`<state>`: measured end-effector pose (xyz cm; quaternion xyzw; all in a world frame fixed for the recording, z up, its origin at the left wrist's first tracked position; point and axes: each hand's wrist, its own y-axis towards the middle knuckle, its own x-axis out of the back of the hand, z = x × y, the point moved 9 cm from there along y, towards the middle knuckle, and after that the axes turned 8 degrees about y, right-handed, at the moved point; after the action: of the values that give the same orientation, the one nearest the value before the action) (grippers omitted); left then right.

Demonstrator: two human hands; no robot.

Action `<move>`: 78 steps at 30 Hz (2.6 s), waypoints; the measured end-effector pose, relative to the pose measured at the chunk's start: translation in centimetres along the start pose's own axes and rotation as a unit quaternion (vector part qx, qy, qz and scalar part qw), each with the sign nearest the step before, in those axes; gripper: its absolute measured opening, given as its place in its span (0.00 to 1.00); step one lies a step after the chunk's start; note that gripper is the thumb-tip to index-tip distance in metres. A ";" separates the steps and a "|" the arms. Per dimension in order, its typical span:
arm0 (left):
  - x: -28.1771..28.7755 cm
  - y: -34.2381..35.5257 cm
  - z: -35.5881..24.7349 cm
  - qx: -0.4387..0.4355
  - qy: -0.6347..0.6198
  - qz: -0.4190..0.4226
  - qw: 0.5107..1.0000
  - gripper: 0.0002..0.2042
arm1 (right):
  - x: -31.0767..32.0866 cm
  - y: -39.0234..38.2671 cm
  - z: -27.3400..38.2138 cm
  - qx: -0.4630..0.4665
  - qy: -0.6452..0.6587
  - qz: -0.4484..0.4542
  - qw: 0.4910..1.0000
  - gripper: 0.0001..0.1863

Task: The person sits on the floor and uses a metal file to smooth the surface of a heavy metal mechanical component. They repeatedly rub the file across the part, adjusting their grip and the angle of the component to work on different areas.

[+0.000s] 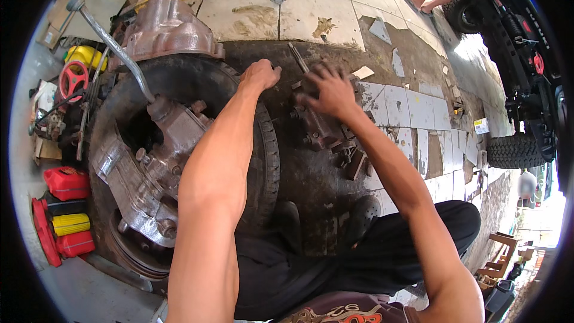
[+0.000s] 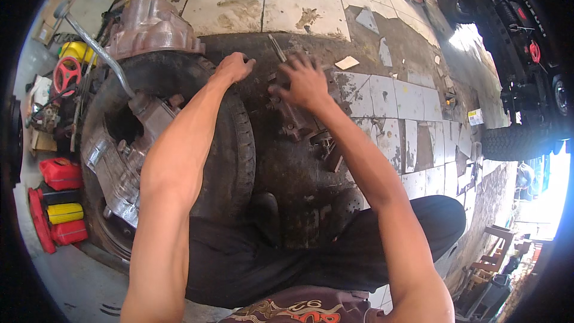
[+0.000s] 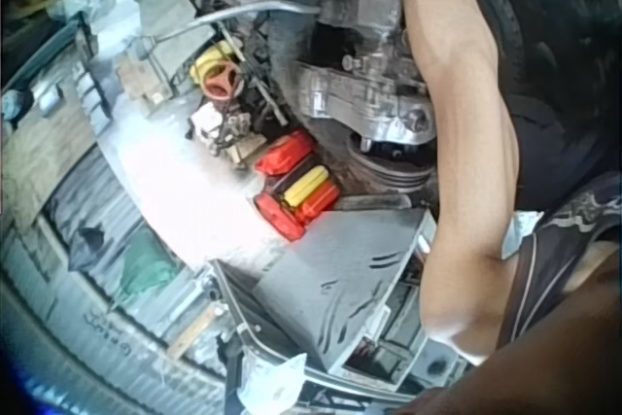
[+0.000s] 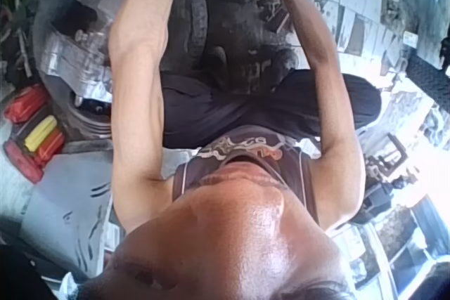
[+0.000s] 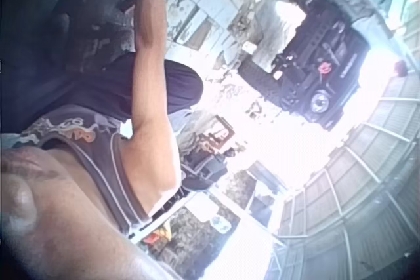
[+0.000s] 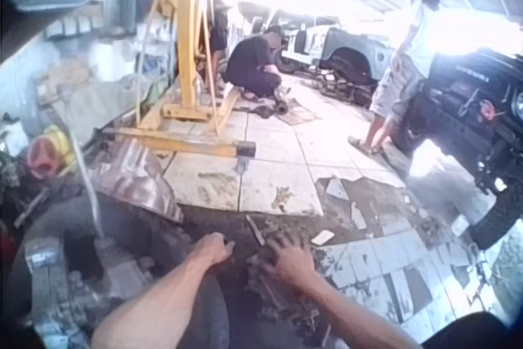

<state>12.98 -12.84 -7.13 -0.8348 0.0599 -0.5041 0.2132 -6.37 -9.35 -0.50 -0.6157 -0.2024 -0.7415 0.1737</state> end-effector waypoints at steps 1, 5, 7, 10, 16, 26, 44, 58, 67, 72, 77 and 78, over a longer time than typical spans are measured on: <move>0.1 -0.1 -0.4 -0.007 0.001 -0.015 1.000 0.24 | 0.6 0.6 -1.4 -0.024 0.015 0.001 1.000 0.43; 0.5 -0.5 -0.9 -0.017 0.010 -0.026 0.999 0.25 | 0.4 -1.4 -1.5 -0.003 0.017 -0.031 0.999 0.45; 0.0 -0.5 -0.4 -0.010 0.013 -0.010 1.000 0.25 | 0.4 -3.5 -1.3 0.009 0.006 -0.007 1.000 0.46; 0.1 0.1 0.0 -0.017 0.008 0.005 1.000 0.25 | 1.4 -3.7 -4.6 -0.117 0.047 -0.006 0.992 0.49; 0.8 0.1 -1.9 -0.042 0.045 -0.036 0.997 0.26 | 1.0 -4.9 -2.0 -0.002 0.052 -0.052 0.997 0.45; 0.5 -0.4 -4.7 -0.086 0.083 0.002 0.993 0.26 | 2.0 -2.5 -4.9 -0.056 0.043 -0.029 0.997 0.51; -1.0 -0.3 -3.2 -0.078 0.101 0.038 0.991 0.26 | 1.9 -3.3 -2.6 -0.113 0.063 -0.053 0.990 0.50; -2.8 -0.9 -1.1 -0.059 0.075 0.074 0.993 0.28 | 0.6 -4.9 0.7 -0.074 0.017 -0.160 0.984 0.49; -2.9 -1.5 -1.9 -0.057 0.056 0.075 0.994 0.29 | 1.3 -3.7 -0.9 -0.078 0.038 -0.131 0.988 0.51; -3.2 -0.7 -1.5 -0.057 0.054 0.064 0.995 0.28 | 0.9 -6.3 -0.4 -0.076 0.043 -0.123 0.989 0.51; -4.3 -0.1 -2.3 -0.033 0.066 0.105 0.992 0.28 | 1.8 -2.7 -2.6 -0.108 0.040 -0.125 0.985 0.54; -4.5 -0.2 -2.3 -0.038 0.070 0.098 0.992 0.28 | 1.4 -3.8 -2.0 -0.093 0.038 -0.139 0.985 0.55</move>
<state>8.79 -11.95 -9.78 -0.7949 0.1751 -0.5354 0.2252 -10.29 -7.12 0.22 -0.5662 -0.2093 -0.7970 0.0189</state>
